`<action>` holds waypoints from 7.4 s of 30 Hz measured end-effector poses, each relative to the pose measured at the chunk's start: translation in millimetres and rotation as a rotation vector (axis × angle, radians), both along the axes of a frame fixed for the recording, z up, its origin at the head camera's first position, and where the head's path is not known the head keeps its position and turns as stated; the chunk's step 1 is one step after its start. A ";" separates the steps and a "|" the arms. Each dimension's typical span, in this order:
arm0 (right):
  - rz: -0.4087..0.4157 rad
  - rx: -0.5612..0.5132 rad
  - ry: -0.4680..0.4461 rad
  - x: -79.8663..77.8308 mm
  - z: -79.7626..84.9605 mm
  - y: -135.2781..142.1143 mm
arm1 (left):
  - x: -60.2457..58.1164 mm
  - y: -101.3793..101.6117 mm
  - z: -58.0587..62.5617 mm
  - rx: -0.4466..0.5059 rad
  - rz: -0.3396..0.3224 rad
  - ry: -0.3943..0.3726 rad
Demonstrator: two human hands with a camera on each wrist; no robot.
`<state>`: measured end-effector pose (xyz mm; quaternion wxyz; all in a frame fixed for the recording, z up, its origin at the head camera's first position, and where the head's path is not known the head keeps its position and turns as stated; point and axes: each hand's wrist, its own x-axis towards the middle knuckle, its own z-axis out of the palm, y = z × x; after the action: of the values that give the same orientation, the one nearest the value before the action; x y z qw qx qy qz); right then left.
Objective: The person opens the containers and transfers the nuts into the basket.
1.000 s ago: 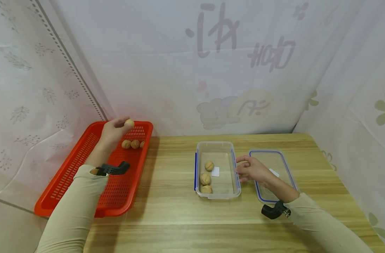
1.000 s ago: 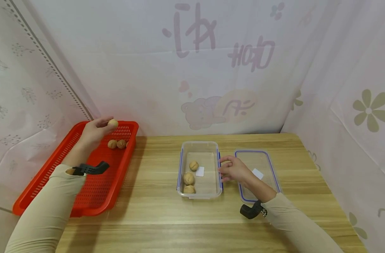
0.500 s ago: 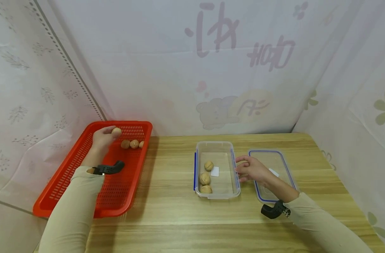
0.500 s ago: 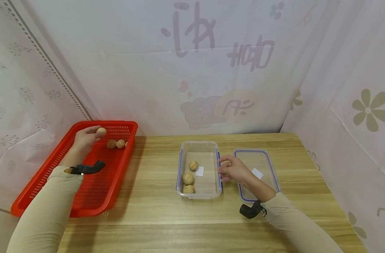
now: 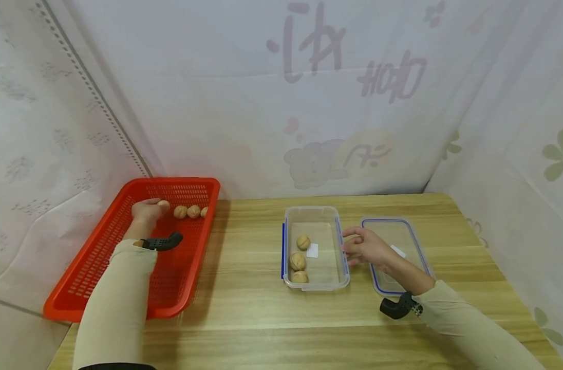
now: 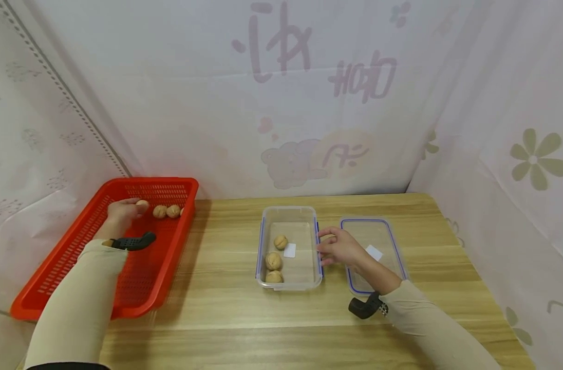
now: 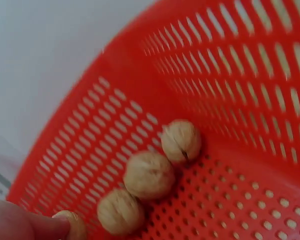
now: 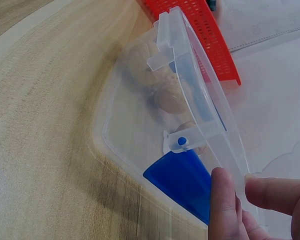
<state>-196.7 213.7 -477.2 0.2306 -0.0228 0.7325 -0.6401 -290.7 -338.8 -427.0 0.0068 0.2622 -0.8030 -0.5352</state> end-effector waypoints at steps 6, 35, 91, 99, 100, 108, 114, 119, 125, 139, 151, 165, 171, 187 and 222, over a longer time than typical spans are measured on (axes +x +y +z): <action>-0.004 0.003 0.002 -0.6 0.3 -1.0 | -0.7 -5.3 -14.6 0.007 -0.004 -0.023; -0.007 0.004 -0.006 -0.3 -1.6 -1.7 | -4.6 -4.2 -26.3 0.009 0.006 0.001; 0.000 0.002 0.008 1.5 0.0 -1.8 | 24.2 34.0 53.5 -0.692 -0.520 0.244; 0.001 -0.003 0.005 0.6 -1.9 -1.2 | 30.2 59.7 60.3 -0.738 -0.581 0.259; 0.001 -0.003 0.004 0.4 -2.0 -1.1 | 31.2 63.7 61.2 -0.743 -0.588 0.265; -0.001 -0.003 0.010 -0.7 -3.2 -1.2 | 35.4 90.8 63.3 -0.782 -0.653 0.263; -0.001 -0.004 0.013 -0.2 -3.9 -0.9 | 40.2 112.2 64.0 -0.810 -0.699 0.270; 0.000 -0.006 0.009 0.4 -3.5 -0.6 | 45.4 128.4 64.4 -0.820 -0.754 0.296; 0.005 -0.009 0.007 0.5 -2.7 -0.7 | 45.8 146.1 60.3 -0.815 -0.810 0.375; 0.011 -0.014 0.004 -0.4 -1.1 -0.6 | 53.4 188.5 52.4 -0.798 -0.933 0.399; 0.012 -0.015 -0.003 -1.6 -1.3 0.0 | 52.3 231.4 41.1 -0.705 -1.148 0.393; 0.010 -0.014 -0.001 -1.9 -1.8 0.2 | 39.8 257.2 32.0 -0.640 -1.373 0.399; 0.012 -0.020 -0.006 -1.8 -1.4 0.3 | 28.7 267.0 25.9 -0.522 -1.451 0.380; 0.003 -0.021 -0.009 -1.9 -0.2 -0.2 | -0.9 301.0 20.7 -0.425 -1.662 0.102; 0.003 -0.017 -0.006 -2.7 -0.2 -0.1 | 11.2 320.0 -1.5 -0.863 -1.553 -0.050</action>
<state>-199.4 213.6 -477.4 0.2334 -0.0241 0.7262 -0.6462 -279.5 -18.8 -428.5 -0.2776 -0.3701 -0.8859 -0.0335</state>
